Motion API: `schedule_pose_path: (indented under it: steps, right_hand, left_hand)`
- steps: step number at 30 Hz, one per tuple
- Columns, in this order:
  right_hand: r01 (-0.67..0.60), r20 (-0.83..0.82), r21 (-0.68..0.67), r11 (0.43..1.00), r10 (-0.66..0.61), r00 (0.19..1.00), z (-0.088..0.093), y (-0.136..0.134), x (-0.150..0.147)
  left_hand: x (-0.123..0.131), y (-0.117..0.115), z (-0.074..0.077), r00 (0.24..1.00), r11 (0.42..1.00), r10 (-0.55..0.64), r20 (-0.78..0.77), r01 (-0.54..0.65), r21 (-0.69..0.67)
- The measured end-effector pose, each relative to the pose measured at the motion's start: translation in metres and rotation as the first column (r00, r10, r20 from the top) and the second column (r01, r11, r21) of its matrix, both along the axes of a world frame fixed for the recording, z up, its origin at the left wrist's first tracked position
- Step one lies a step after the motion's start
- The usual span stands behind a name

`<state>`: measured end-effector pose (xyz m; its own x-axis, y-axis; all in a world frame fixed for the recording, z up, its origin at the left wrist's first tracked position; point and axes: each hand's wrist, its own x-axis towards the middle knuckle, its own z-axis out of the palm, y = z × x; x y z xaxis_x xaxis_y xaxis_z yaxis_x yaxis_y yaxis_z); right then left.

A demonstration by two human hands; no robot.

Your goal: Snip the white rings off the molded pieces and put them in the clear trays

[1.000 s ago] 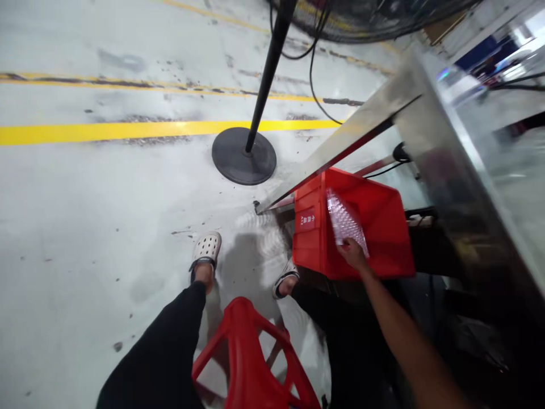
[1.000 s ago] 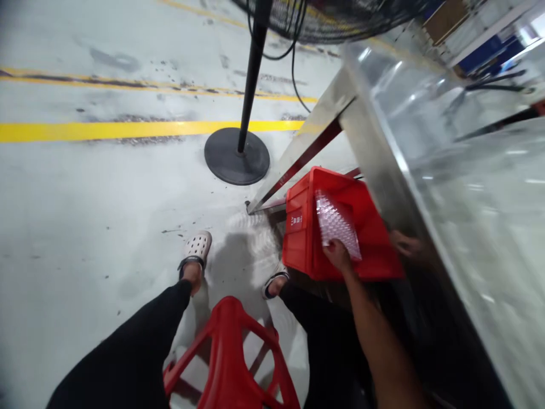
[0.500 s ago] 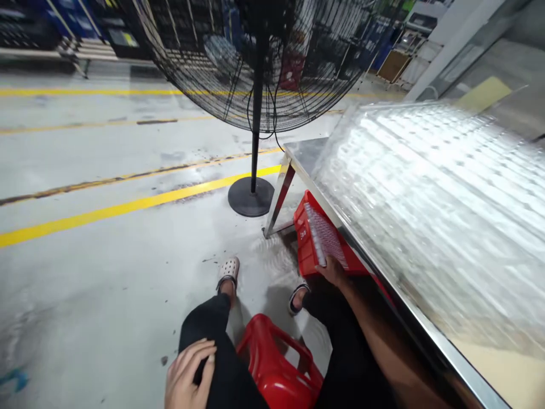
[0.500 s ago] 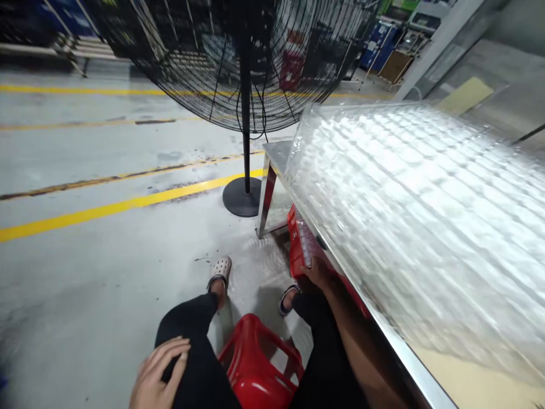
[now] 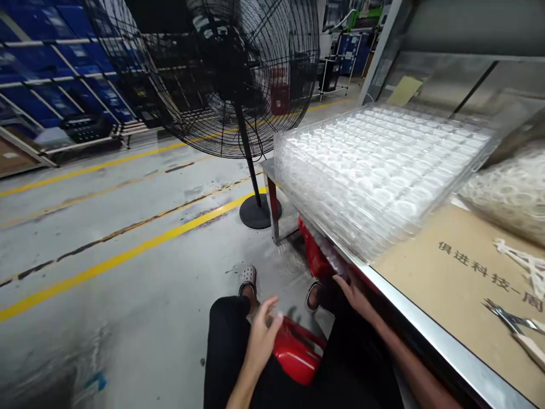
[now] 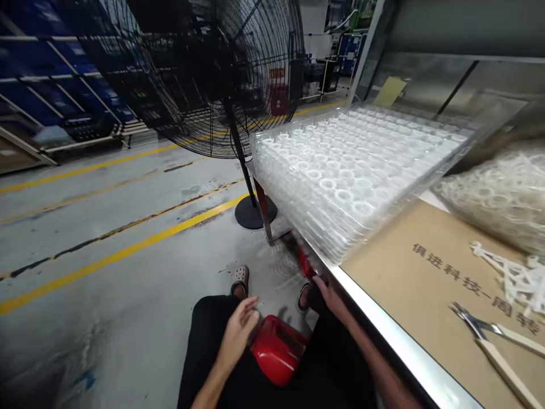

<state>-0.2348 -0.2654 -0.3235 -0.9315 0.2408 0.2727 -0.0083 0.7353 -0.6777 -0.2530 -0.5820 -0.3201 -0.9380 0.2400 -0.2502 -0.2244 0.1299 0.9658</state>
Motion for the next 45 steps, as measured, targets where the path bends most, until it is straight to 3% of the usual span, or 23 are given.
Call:
schedule_pose_path:
  steps: [3, 7, 10, 13, 19, 36, 45]
  right_hand:
    - [-0.078, -0.005, 0.004, 0.997, 0.078, 0.997, 0.014, -0.019, 0.029]
    - [-0.156, -0.023, 0.013, 0.988, 0.157, 0.987, 0.026, -0.033, 0.060]
    - [-0.184, -0.018, 0.018, 0.983, 0.184, 0.983, 0.027, -0.031, 0.076]
    - [-0.189, -0.003, 0.014, 0.982, 0.189, 0.982, 0.024, -0.025, 0.085]
    - [-0.183, 0.018, -0.027, 0.983, 0.184, 0.983, 0.023, -0.029, 0.087]
    - [0.023, 0.089, -0.182, 0.983, -0.007, 0.996, 0.032, -0.042, 0.078]
    - [0.154, 0.177, -0.170, 0.973, -0.123, 0.976, 0.037, -0.033, 0.077]
  left_hand:
    - [0.005, 0.043, 0.019, 0.994, 0.960, -0.031, 0.108, 0.000, 0.279]
    - [0.011, 0.091, 0.037, 0.966, 0.842, -0.034, 0.255, -0.110, 0.528]
    - [0.015, 0.115, 0.033, 0.951, 0.796, -0.036, 0.306, -0.158, 0.584]
    - [0.017, 0.127, 0.019, 0.938, 0.788, -0.032, 0.346, -0.189, 0.586]
    - [0.018, 0.134, -0.001, 0.922, 0.756, -0.009, 0.388, -0.248, 0.606]
    - [0.013, 0.135, -0.021, 0.918, 0.741, -0.031, 0.396, -0.244, 0.625]
    - [0.021, 0.136, -0.025, 0.897, 0.764, -0.019, 0.441, -0.272, 0.586]
